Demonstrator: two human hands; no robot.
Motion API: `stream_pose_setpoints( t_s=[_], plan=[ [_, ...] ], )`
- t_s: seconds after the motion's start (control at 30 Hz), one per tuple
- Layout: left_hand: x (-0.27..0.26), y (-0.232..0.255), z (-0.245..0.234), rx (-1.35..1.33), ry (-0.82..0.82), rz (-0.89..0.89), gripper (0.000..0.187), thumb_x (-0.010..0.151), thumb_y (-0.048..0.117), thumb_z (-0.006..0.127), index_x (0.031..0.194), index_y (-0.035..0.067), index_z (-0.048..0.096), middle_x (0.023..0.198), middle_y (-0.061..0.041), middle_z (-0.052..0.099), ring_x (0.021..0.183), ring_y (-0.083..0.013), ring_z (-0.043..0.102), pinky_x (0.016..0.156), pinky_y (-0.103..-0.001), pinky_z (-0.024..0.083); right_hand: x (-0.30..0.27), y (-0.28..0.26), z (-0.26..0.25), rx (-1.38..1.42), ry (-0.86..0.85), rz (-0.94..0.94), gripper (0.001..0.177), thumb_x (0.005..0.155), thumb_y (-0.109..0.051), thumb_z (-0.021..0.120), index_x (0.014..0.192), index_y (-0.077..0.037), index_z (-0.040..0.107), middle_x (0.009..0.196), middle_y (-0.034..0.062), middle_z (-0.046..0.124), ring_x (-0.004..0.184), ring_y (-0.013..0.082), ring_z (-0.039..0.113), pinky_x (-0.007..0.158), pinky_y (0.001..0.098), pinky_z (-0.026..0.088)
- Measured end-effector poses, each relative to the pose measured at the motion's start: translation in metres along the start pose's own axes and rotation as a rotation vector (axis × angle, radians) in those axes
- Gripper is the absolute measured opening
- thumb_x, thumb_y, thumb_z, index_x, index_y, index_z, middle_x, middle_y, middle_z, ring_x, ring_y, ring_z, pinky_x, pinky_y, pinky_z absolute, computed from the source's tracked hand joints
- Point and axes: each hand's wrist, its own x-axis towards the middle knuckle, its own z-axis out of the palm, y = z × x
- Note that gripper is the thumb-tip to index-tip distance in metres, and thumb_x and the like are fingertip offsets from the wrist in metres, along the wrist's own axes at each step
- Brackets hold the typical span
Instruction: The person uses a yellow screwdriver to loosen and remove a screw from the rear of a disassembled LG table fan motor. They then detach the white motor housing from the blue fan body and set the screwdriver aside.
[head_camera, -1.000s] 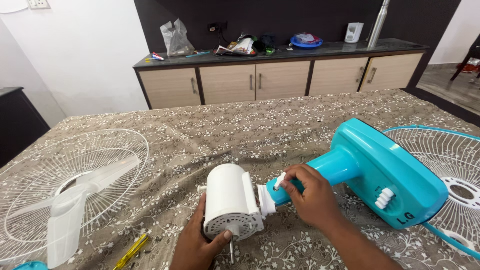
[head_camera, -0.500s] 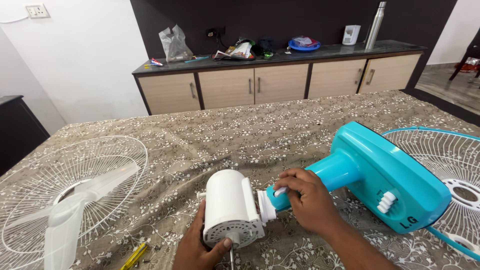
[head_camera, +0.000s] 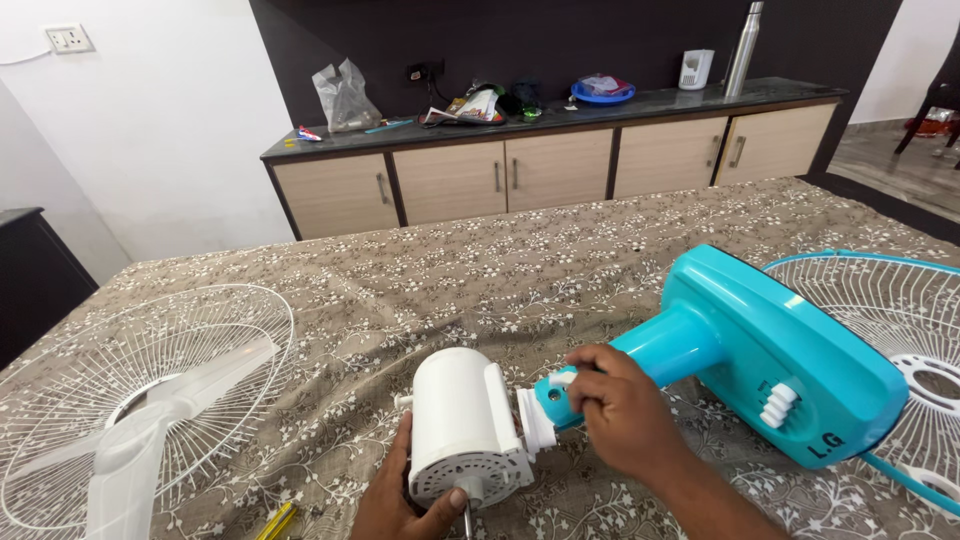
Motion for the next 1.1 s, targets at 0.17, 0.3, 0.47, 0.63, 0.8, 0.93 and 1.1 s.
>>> stream_pose_setpoints(
  t_s=[0.17,0.3,0.47,0.63,0.8,0.93,1.1],
  plan=[
    [0.004,0.000,0.000,-0.042,-0.055,-0.076,0.136,0.067,0.071,0.068,0.164,0.004,0.001,0.139,-0.028,0.058,0.129,-0.0369,0.065,0.109,-0.045,0.052,0.002,-0.002,-0.008,0.057,-0.101,0.214,0.015,0.084,0.002,0.056,0.094,-0.007,0.065,0.125,0.0072,0.069,0.105,0.0268,0.069,0.082,0.0402,0.057],
    [0.004,-0.003,-0.001,-0.094,-0.024,-0.067,0.133,0.069,0.064,0.075,0.164,0.004,0.004,0.146,-0.026,0.053,0.136,-0.0366,0.057,0.113,-0.047,0.046,0.004,-0.007,-0.010,-0.053,-0.139,0.107,0.031,0.084,-0.003,0.062,0.114,-0.009,0.063,0.120,0.0114,0.066,0.116,0.0327,0.060,0.097,0.0459,0.048],
    [0.010,-0.010,0.001,-0.203,-0.053,-0.066,0.133,0.068,0.056,0.080,0.164,0.005,0.002,0.150,-0.025,0.050,0.139,-0.0362,0.054,0.115,-0.048,0.043,0.004,-0.007,-0.012,-0.070,-0.156,-0.078,0.038,0.080,-0.016,0.075,0.117,-0.013,0.071,0.122,0.0108,0.068,0.120,0.0333,0.056,0.103,0.0496,0.042],
    [0.010,-0.012,0.002,-0.238,-0.042,-0.080,0.133,0.067,0.055,0.081,0.164,0.006,0.004,0.150,-0.025,0.049,0.140,-0.0366,0.054,0.116,-0.049,0.043,0.003,-0.011,-0.001,-0.130,-0.104,0.030,0.024,0.078,-0.017,0.079,0.101,-0.014,0.073,0.115,0.0062,0.071,0.114,0.0286,0.059,0.099,0.0449,0.045],
    [0.009,-0.007,-0.001,-0.180,-0.052,-0.098,0.133,0.068,0.056,0.080,0.164,0.007,0.003,0.150,-0.024,0.050,0.140,-0.0357,0.054,0.116,-0.047,0.043,0.005,-0.007,-0.002,0.114,0.069,0.088,0.007,0.087,-0.013,0.070,0.094,-0.011,0.072,0.113,0.0059,0.074,0.096,0.0176,0.074,0.077,0.0348,0.060],
    [0.006,-0.005,-0.003,-0.096,-0.023,-0.097,0.132,0.066,0.059,0.078,0.165,0.007,0.008,0.149,-0.024,0.052,0.138,-0.0345,0.056,0.115,-0.045,0.045,0.005,0.002,-0.011,0.172,0.158,0.191,0.018,0.091,-0.025,0.069,0.102,-0.013,0.074,0.097,0.0034,0.080,0.078,0.0134,0.076,0.065,0.0305,0.060],
    [0.001,-0.006,0.000,-0.084,0.009,0.008,0.129,0.068,0.064,0.076,0.161,0.001,0.013,0.149,-0.028,0.049,0.140,-0.0394,0.052,0.116,-0.049,0.041,-0.009,-0.002,-0.007,0.133,0.076,0.263,0.029,0.088,-0.035,0.072,0.106,-0.012,0.076,0.080,0.0065,0.077,0.067,0.0163,0.069,0.060,0.0333,0.054]
  ],
)
